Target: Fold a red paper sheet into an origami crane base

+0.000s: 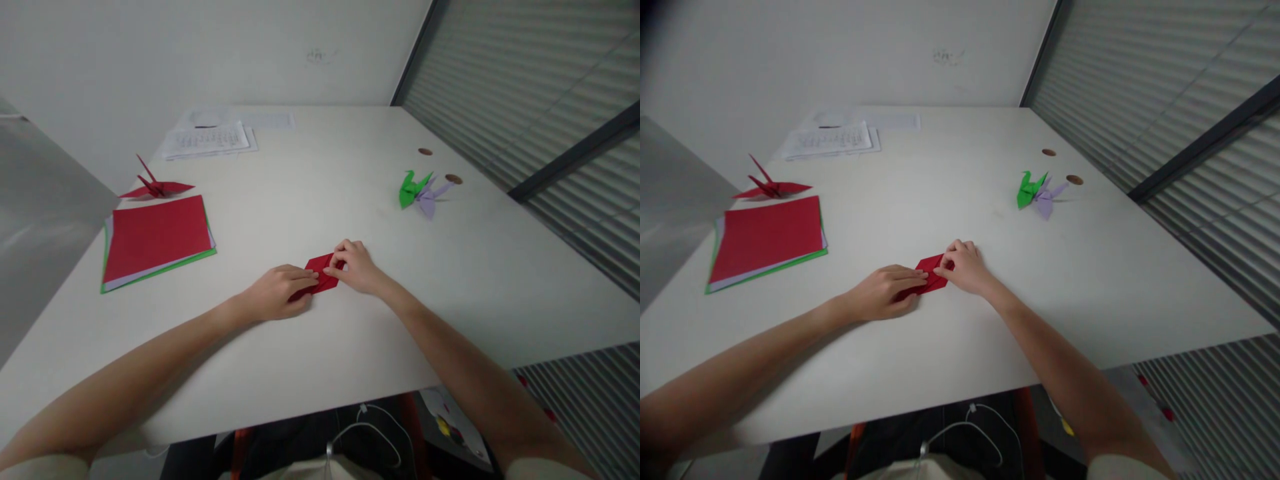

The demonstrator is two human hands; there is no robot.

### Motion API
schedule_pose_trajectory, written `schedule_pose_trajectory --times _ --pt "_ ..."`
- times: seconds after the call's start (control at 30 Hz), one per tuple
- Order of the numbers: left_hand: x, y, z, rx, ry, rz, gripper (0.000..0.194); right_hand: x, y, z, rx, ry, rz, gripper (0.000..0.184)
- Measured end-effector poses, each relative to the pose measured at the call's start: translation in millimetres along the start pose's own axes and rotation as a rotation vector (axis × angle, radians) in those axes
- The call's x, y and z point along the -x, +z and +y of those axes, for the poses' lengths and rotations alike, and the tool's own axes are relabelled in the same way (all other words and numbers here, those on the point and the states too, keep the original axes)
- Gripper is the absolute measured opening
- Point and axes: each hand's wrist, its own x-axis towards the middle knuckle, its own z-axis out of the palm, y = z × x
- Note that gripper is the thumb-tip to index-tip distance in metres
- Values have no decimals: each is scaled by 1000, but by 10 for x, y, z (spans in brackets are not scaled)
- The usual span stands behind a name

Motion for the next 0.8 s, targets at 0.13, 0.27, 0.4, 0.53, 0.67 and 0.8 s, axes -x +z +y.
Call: schedule_pose_trajectory --times 0.13,0.27,0.4,0.53,0.67,0.8 --pt "6 -23 -46 13 6 -7 26 -1 0 1 3 3 -10 18" --pt "8 -2 -37 -33 61 4 20 -5 3 -6 7 3 -4 18" --pt "15 19 -42 -39 59 25 21 -8 5 -15 12 9 -4 18" --pt "28 36 -46 -46 65 23 32 -7 4 -22 17 9 -2 19" --pt "32 18 -34 -65 67 -22 29 -7 2 -24 16 7 -4 18" --pt "29 0 -30 -68 70 -35 30 -6 -3 -26 1 17 -19 17"
